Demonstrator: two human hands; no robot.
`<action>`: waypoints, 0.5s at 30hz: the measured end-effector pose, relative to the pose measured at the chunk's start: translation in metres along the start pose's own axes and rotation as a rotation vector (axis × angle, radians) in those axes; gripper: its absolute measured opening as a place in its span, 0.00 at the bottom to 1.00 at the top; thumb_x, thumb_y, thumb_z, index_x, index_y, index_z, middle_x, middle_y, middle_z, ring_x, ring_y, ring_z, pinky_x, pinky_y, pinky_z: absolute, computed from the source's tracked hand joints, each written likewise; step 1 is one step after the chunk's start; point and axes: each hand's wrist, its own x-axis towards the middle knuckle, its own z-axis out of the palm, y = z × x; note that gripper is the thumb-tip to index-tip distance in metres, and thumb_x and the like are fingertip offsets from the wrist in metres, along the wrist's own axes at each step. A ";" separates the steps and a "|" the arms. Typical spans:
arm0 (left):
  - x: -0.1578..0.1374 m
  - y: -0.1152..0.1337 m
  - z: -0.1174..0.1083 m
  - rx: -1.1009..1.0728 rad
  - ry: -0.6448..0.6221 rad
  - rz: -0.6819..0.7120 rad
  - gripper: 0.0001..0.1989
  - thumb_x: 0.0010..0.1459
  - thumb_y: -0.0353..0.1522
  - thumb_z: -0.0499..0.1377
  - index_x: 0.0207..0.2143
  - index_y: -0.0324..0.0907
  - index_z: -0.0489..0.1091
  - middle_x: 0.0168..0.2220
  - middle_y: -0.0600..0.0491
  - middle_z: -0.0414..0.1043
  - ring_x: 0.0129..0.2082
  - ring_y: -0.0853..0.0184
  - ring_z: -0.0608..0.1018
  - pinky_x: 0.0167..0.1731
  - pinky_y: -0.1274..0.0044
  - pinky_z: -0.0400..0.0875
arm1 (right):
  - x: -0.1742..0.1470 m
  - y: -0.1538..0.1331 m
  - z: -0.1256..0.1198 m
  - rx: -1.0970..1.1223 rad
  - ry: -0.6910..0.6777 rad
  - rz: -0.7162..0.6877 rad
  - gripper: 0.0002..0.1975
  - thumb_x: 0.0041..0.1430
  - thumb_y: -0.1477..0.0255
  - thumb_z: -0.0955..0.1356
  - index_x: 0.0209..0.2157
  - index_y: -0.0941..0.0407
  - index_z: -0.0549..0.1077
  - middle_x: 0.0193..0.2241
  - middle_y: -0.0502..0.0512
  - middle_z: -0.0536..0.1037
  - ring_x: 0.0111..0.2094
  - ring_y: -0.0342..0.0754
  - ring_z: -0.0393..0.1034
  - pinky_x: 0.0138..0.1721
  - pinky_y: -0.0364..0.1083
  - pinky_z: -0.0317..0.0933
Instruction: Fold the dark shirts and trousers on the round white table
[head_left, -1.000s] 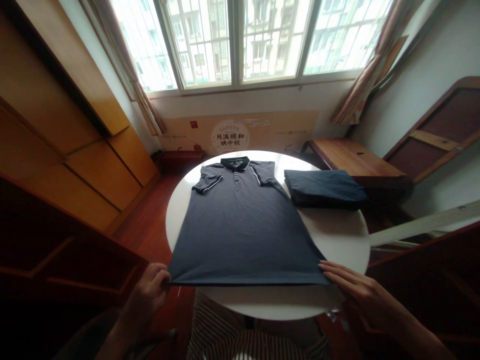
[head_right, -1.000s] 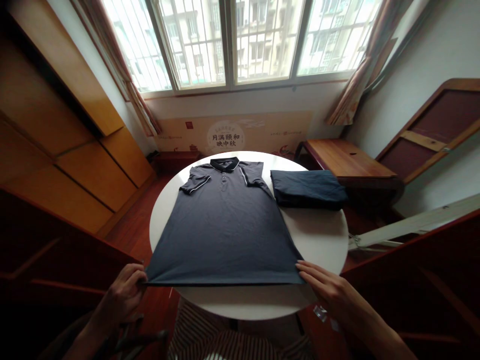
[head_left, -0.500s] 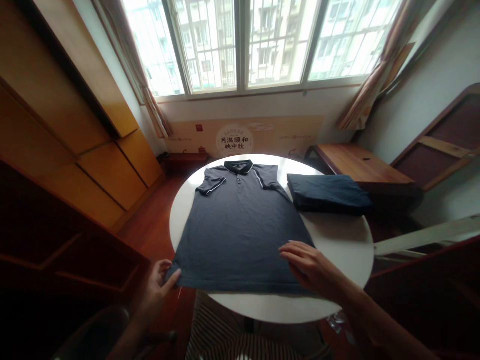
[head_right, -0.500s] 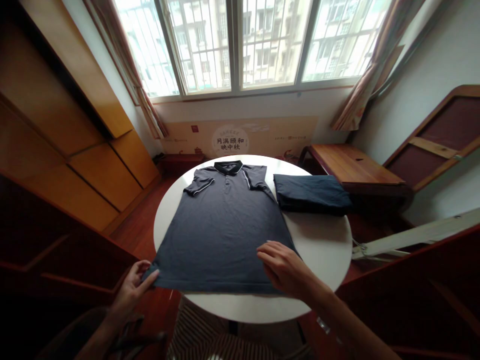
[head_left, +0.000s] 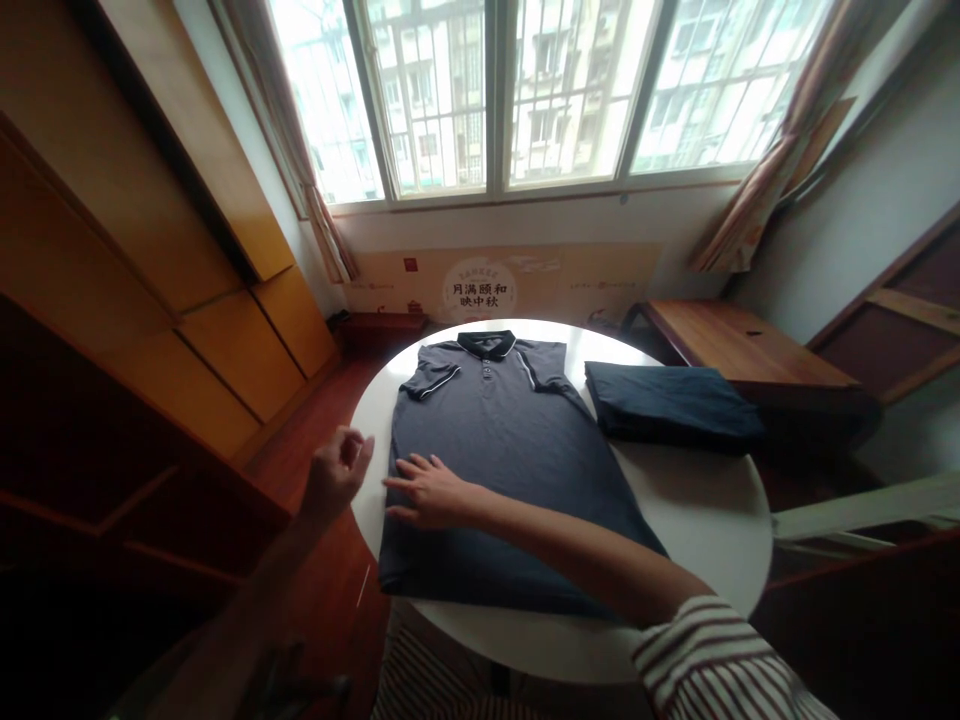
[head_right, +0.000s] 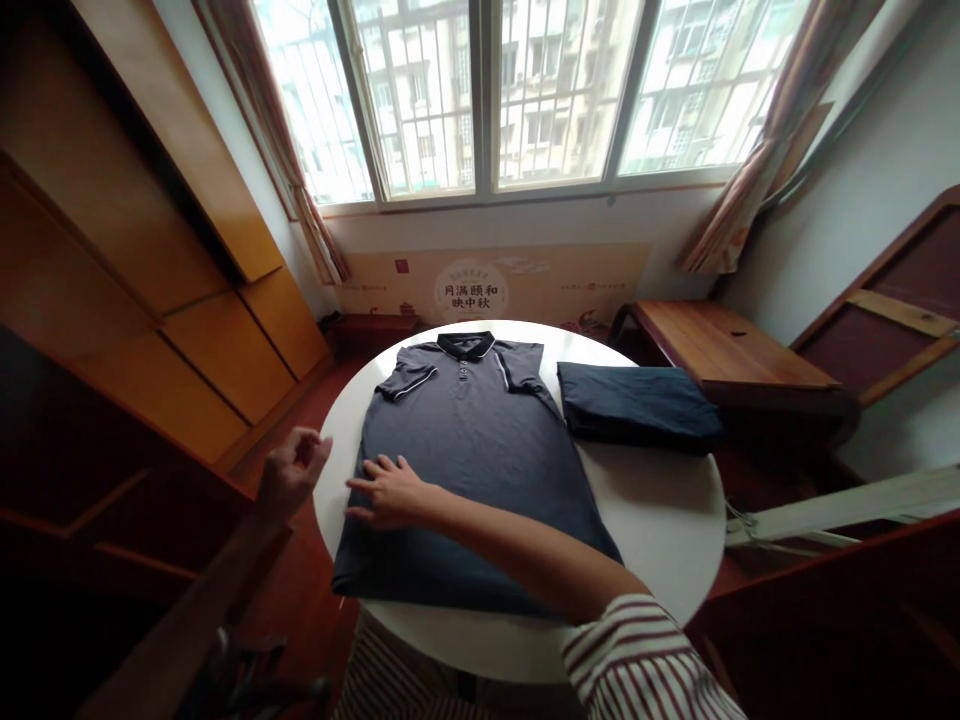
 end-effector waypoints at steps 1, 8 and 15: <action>0.029 -0.008 0.010 0.010 0.006 0.023 0.14 0.60 0.44 0.57 0.34 0.43 0.65 0.22 0.58 0.66 0.22 0.71 0.70 0.26 0.80 0.65 | 0.003 -0.005 0.008 -0.005 -0.022 -0.037 0.31 0.65 0.51 0.63 0.62 0.53 0.66 0.64 0.70 0.61 0.64 0.68 0.55 0.57 0.73 0.53; 0.202 -0.032 0.123 0.161 -0.302 0.054 0.12 0.62 0.35 0.55 0.40 0.36 0.74 0.38 0.44 0.79 0.34 0.63 0.79 0.37 0.77 0.71 | 0.011 -0.018 0.025 0.382 0.111 -0.468 0.19 0.67 0.72 0.63 0.58 0.58 0.67 0.63 0.64 0.63 0.64 0.49 0.57 0.62 0.50 0.55; 0.281 -0.036 0.221 0.156 -0.385 0.050 0.14 0.62 0.28 0.55 0.47 0.32 0.75 0.49 0.40 0.77 0.49 0.61 0.77 0.53 0.77 0.65 | 0.024 -0.001 0.065 0.144 0.252 -0.034 0.19 0.49 0.70 0.70 0.44 0.62 0.71 0.46 0.70 0.73 0.48 0.62 0.66 0.50 0.59 0.64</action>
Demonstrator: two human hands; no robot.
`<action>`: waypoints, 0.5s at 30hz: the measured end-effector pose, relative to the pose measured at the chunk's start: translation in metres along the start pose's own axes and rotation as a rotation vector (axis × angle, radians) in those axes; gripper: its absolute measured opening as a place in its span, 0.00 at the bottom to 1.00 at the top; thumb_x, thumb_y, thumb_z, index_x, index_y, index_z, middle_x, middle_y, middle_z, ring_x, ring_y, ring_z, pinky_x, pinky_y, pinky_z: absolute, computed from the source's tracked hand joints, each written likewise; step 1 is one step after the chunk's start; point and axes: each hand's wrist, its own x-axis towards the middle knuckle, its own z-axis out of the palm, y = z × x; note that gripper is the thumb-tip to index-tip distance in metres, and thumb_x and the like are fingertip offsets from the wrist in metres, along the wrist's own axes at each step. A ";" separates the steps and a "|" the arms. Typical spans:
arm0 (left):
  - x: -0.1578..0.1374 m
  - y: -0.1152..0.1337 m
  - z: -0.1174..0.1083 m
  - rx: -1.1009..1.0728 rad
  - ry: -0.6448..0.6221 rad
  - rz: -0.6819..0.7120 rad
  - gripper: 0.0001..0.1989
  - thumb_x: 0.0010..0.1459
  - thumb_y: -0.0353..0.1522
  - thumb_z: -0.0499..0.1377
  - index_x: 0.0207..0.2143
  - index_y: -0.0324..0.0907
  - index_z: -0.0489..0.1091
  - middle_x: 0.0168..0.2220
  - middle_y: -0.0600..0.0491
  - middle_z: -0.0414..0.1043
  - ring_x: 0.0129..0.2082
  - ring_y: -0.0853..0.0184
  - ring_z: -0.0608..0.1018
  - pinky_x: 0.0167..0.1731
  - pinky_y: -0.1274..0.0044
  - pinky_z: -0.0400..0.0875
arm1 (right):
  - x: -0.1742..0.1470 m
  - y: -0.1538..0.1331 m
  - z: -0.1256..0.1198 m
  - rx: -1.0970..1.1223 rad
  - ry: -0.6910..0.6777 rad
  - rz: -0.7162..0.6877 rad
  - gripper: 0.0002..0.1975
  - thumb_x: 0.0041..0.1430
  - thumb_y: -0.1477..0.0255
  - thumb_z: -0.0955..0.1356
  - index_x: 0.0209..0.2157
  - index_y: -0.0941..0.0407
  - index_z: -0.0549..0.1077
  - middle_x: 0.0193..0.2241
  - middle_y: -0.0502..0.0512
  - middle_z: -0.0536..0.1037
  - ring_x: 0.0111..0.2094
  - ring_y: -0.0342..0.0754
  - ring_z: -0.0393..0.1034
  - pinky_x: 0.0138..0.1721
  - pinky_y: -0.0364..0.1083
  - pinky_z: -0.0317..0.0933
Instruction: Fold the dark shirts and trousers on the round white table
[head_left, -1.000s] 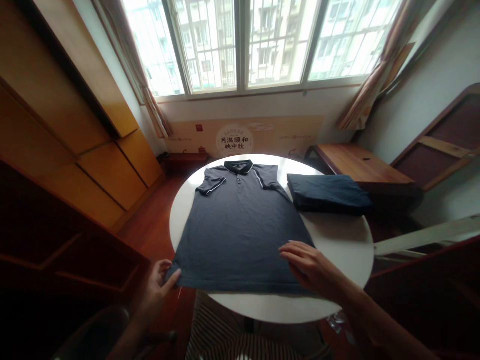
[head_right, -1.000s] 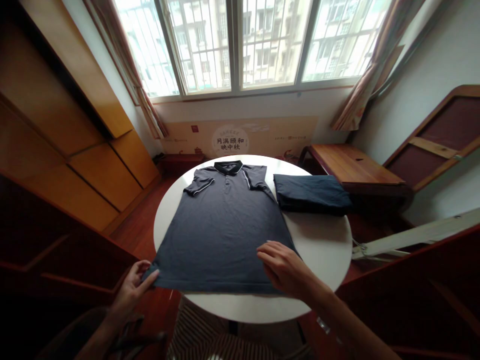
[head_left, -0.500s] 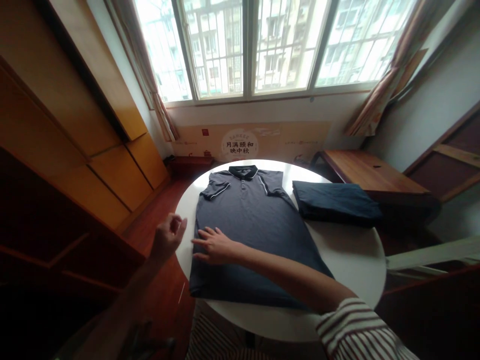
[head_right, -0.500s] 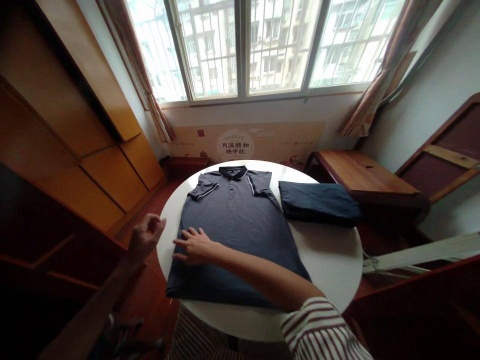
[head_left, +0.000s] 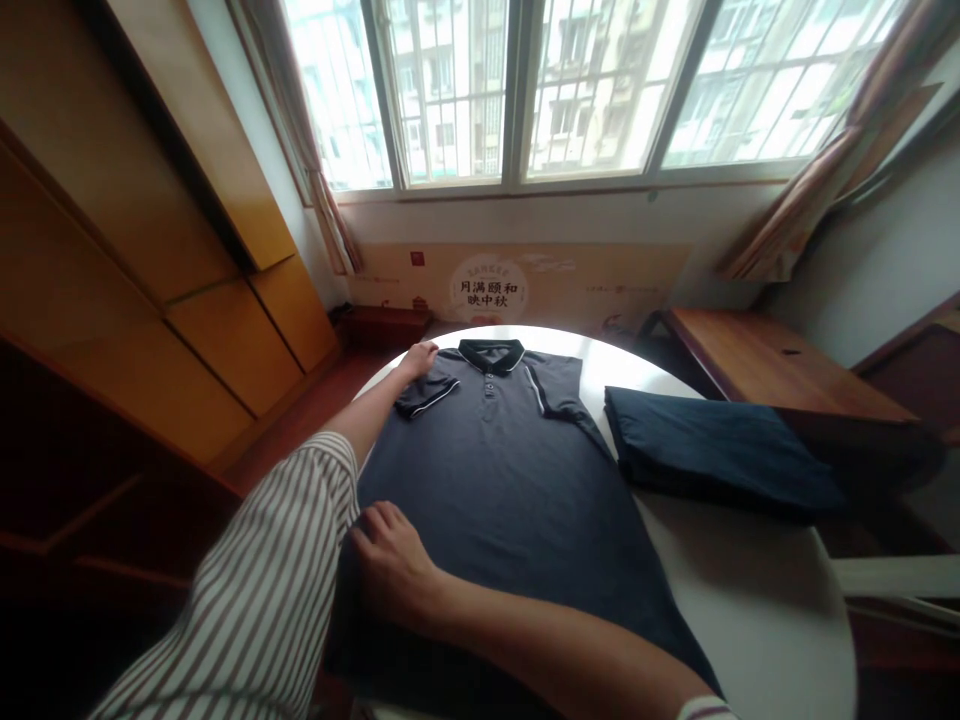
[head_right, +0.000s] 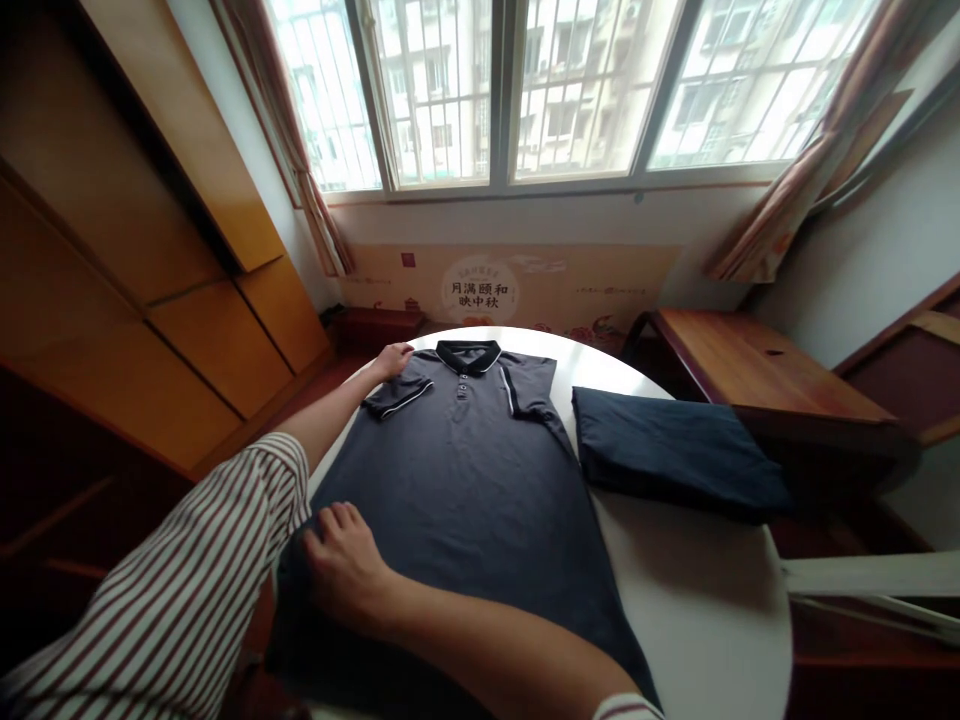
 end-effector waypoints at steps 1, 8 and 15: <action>0.009 -0.002 0.006 -0.003 -0.003 -0.012 0.15 0.62 0.28 0.55 0.48 0.32 0.75 0.50 0.40 0.76 0.51 0.61 0.76 0.54 0.77 0.64 | 0.000 0.000 0.003 -0.056 -0.014 -0.016 0.21 0.50 0.67 0.70 0.45 0.62 0.71 0.47 0.71 0.73 0.49 0.64 0.65 0.52 0.61 0.62; 0.046 -0.014 0.031 -0.007 -0.016 -0.126 0.17 0.59 0.36 0.62 0.47 0.35 0.76 0.45 0.43 0.77 0.48 0.60 0.75 0.53 0.74 0.65 | 0.004 -0.008 -0.017 -0.114 -0.168 -0.513 0.10 0.58 0.64 0.67 0.41 0.50 0.76 0.45 0.53 0.79 0.53 0.55 0.67 0.58 0.56 0.57; 0.067 -0.012 0.039 0.021 -0.043 -0.197 0.13 0.59 0.37 0.62 0.40 0.36 0.78 0.43 0.43 0.78 0.44 0.61 0.77 0.47 0.76 0.67 | 0.004 -0.006 -0.023 -0.127 -0.195 -0.612 0.06 0.56 0.66 0.69 0.35 0.48 0.78 0.41 0.50 0.82 0.51 0.54 0.70 0.55 0.53 0.60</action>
